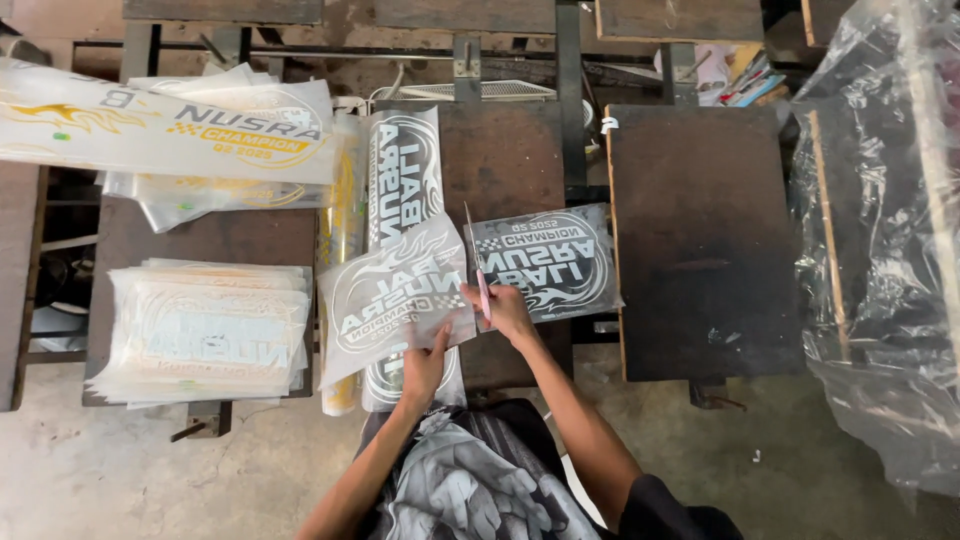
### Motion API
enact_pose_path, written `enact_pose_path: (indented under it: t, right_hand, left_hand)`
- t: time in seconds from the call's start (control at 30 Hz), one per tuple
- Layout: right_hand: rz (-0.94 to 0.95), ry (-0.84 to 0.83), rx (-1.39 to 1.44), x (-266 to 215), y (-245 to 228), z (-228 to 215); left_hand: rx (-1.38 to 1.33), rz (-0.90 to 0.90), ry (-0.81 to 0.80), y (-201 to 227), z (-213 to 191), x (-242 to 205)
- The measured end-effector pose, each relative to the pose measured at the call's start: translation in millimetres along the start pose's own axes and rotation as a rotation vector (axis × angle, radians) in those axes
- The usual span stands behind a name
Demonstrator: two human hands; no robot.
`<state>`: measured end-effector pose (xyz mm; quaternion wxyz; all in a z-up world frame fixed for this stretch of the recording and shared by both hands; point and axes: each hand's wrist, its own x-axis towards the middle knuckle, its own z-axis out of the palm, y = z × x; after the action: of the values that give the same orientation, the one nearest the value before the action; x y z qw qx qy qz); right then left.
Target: The person uses pink-handled scissors to cut a large sheet of printed vinyl stickers into smaller sections on a wooden workbench. They repeatedly cut along the center line and trim the edges of the sticker sheet.
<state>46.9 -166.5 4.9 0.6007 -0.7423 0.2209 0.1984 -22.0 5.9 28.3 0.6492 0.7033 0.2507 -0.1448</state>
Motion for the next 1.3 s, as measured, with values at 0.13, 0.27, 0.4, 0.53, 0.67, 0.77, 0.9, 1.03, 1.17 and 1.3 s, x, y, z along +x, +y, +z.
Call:
enact_pose_path:
  t: [0.13,0.27,0.4,0.53,0.67,0.77,0.9,1.03,1.17,1.3]
  right_hand:
    - [-0.134,0.091,-0.064,-25.6,-19.4,-25.9]
    - [-0.199,0.272,-0.212,-15.3,-4.7,-80.9]
    - [-0.18,0.371,-0.46,5.2,21.7,-171.9]
    - [-0.204,0.381,-0.444,34.0,49.0,-225.8]
    - [-0.207,0.304,-0.41,48.6,68.8,-244.5]
    - [-0.181,0.251,-0.399,50.4,71.3,-249.4]
    - [-0.161,0.233,-0.392,56.3,78.5,-249.9]
    - [-0.146,0.253,-0.416,71.3,102.1,-255.4]
    - [-0.134,0.302,-0.492,56.9,85.8,-245.9]
    - [-0.151,0.392,-0.569,42.1,73.2,-234.9]
  left_hand:
    - [0.076,0.041,-0.12,36.4,31.8,-33.9]
    - [0.04,0.146,-0.352,-55.5,90.9,30.0]
    - [-0.422,-0.009,-0.335,33.4,95.7,1.1]
    - [-0.389,-0.085,-0.136,16.3,105.7,35.8]
    - [-0.175,-0.179,0.089,10.6,111.9,60.3]
    - [-0.028,-0.22,0.133,10.5,110.4,64.2]
    - [0.044,-0.222,0.106,-9.9,110.6,69.1]
    - [0.133,-0.19,0.031,-12.1,101.9,50.3]
    - [0.234,-0.17,-0.071,-4.4,92.8,32.7]
    - [0.654,-0.01,-0.096,29.3,91.8,6.3]
